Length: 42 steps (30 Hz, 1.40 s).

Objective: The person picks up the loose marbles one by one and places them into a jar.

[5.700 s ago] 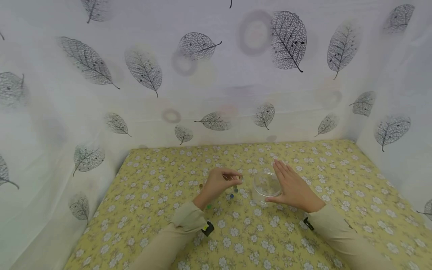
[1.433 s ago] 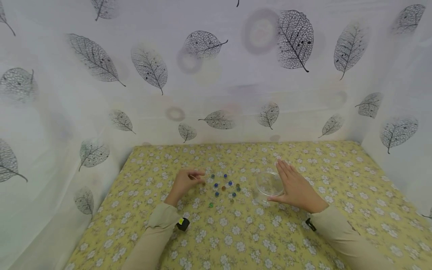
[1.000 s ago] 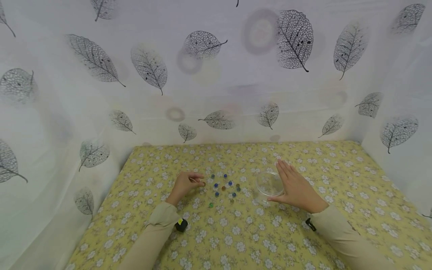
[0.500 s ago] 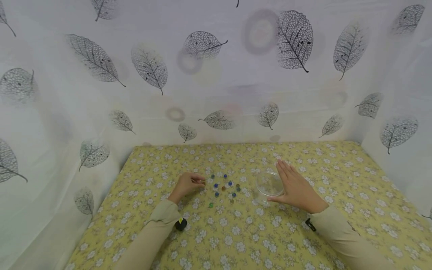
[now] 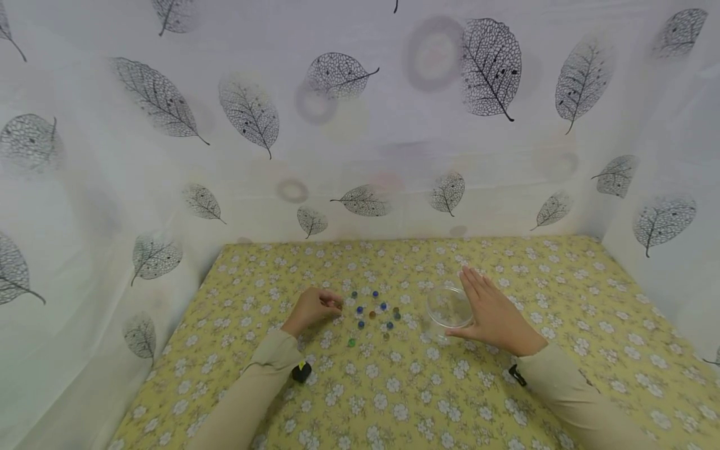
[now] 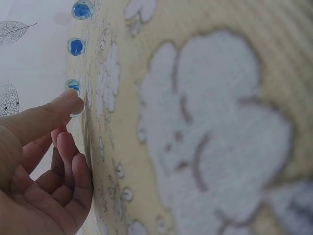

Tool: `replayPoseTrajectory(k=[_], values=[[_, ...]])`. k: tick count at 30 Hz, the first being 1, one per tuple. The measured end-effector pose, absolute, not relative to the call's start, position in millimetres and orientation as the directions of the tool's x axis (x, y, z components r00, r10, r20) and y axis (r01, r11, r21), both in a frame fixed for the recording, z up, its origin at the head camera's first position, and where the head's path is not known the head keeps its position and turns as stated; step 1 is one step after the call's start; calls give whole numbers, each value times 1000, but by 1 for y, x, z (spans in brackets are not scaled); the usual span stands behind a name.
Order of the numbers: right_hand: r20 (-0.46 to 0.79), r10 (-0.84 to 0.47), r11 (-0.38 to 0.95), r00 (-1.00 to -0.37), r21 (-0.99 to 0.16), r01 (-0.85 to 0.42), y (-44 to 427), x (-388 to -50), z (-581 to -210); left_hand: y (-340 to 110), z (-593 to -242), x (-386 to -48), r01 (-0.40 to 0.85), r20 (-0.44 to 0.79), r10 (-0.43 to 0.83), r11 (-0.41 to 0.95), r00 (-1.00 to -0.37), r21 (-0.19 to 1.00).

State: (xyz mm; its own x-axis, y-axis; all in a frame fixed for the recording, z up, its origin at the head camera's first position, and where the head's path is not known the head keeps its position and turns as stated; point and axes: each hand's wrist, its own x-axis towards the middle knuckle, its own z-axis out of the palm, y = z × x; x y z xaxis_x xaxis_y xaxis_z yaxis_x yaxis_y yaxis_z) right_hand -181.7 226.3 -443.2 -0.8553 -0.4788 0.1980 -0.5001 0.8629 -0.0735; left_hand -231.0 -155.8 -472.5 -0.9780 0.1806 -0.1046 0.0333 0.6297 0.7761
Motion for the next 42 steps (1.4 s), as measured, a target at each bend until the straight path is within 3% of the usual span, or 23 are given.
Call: replayPoseTrajectory(k=[42], values=[[202,-482,860,-852,-74,-504,226,-180,-441,-156,-475,-234,63,-98,198,676,-975,734]])
